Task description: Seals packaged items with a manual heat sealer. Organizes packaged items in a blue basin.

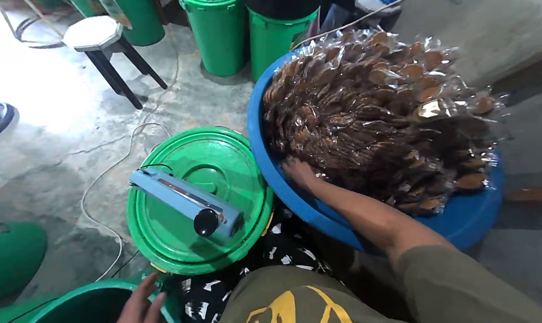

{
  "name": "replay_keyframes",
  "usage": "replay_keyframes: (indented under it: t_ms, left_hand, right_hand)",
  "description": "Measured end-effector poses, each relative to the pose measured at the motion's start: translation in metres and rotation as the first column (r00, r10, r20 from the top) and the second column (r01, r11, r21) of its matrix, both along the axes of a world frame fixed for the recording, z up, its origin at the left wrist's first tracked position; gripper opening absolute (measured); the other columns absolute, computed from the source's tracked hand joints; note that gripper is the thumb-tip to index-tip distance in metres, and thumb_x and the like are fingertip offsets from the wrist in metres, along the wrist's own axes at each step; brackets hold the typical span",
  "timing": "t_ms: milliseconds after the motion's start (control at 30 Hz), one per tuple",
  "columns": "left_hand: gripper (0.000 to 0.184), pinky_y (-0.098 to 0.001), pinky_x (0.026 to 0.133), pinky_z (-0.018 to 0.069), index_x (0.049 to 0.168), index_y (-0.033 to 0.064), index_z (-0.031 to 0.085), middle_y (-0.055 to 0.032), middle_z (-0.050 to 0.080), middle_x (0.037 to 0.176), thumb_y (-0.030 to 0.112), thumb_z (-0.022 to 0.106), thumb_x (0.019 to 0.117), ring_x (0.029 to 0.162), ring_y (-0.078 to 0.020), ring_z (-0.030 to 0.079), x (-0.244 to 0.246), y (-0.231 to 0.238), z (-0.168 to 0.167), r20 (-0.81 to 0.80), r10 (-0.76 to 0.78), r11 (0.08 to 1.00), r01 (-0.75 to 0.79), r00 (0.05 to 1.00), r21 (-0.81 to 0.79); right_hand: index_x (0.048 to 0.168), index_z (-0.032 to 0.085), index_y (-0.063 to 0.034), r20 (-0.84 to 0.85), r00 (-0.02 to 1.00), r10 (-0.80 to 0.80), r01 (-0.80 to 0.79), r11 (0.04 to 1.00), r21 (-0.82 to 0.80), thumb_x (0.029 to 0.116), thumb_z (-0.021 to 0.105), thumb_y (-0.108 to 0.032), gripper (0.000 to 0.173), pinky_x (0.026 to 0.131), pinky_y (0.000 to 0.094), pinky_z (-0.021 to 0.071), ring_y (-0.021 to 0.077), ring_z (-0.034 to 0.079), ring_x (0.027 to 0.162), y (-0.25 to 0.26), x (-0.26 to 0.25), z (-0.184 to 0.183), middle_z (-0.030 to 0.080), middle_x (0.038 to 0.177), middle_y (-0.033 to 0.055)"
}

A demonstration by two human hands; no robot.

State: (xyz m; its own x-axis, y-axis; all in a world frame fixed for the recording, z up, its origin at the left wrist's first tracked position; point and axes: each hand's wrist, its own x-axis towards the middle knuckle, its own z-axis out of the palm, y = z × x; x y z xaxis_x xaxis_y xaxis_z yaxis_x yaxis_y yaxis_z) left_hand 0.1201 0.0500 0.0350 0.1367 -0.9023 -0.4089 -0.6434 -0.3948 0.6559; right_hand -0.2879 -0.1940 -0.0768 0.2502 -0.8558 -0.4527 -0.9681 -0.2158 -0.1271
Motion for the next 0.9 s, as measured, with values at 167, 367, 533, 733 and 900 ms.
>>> replay_keyframes:
  t_ms: [167, 367, 533, 733, 900]
  left_hand:
    - [0.075, -0.0385, 0.102, 0.0544, 0.154, 0.0005, 0.034, -0.0096, 0.064, 0.137, 0.056, 0.043, 0.1038, 0.121, -0.0199, 0.065, -0.101, -0.056, -0.01, -0.621, -0.394, 0.919, 0.279, 0.678, -0.279]
    - [0.068, -0.0327, 0.096, 0.0558, 0.158, 0.0079, 0.01, -0.001, 0.061, 0.127, 0.041, 0.04, 0.1069, 0.11, -0.0095, 0.065, -0.16, -0.085, -0.026, -0.911, 0.061, 0.994, -0.105, 0.407, 0.019]
    - [0.075, -0.0313, 0.085, 0.0589, 0.154, 0.0077, 0.026, -0.0056, 0.057, 0.127, 0.028, 0.065, 0.0931, 0.1, -0.0096, 0.066, -0.138, -0.063, -0.045, -0.822, 0.176, 0.975, -0.212, 0.541, 0.069]
    - [0.068, -0.0379, 0.073, 0.061, 0.152, 0.0046, 0.032, -0.0171, 0.055, 0.132, 0.008, 0.066, 0.0937, 0.099, -0.0212, 0.067, -0.107, -0.069, -0.059, -0.705, 0.329, 0.891, -0.454, 0.629, 0.011]
    - [0.076, -0.0464, 0.077, 0.0613, 0.159, 0.0098, 0.024, -0.0267, 0.044, 0.143, 0.01, 0.066, 0.0951, 0.104, -0.0332, 0.066, -0.074, -0.095, -0.072, -0.646, 0.436, 0.796, -0.603, 0.626, -0.047]
  right_hand:
    - [0.113, 0.068, 0.0042, 0.636, 0.767, 0.084, 0.4, 0.712, -0.576, 0.0881, 0.078, -0.021, 0.037, 0.095, 0.0509, 0.0541, 0.0396, 0.064, 0.11, 0.031, 0.025, 0.087, 0.066, 0.114, 0.0241]
    - [0.119, 0.068, 0.0079, 0.915, 0.389, 0.11, 0.203, 0.958, -0.201, 0.0904, 0.07, -0.022, 0.041, 0.097, 0.0507, 0.051, 0.0355, 0.064, 0.113, 0.138, 0.094, 0.103, 0.066, 0.12, 0.0257]
    - [0.106, 0.057, 0.0082, 0.773, 0.328, -0.543, 0.094, 0.833, 0.545, 0.1035, 0.052, -0.007, 0.016, 0.068, 0.0227, 0.0511, 0.0054, 0.056, 0.071, 0.127, 0.112, 0.098, 0.057, 0.086, 0.0056]
    - [0.116, 0.06, 0.0122, 0.696, 0.62, -0.362, 0.092, 0.915, 0.394, 0.1075, 0.048, -0.011, 0.028, 0.087, 0.0378, 0.0502, 0.0215, 0.06, 0.092, 0.063, 0.156, 0.094, 0.063, 0.105, 0.0209]
    - [0.131, 0.062, 0.0027, 0.743, 0.664, 0.085, -0.196, 0.979, 0.063, 0.1075, 0.049, -0.019, 0.034, 0.105, 0.0417, 0.0478, 0.0265, 0.061, 0.122, 0.043, 0.18, 0.14, 0.063, 0.132, 0.0197]
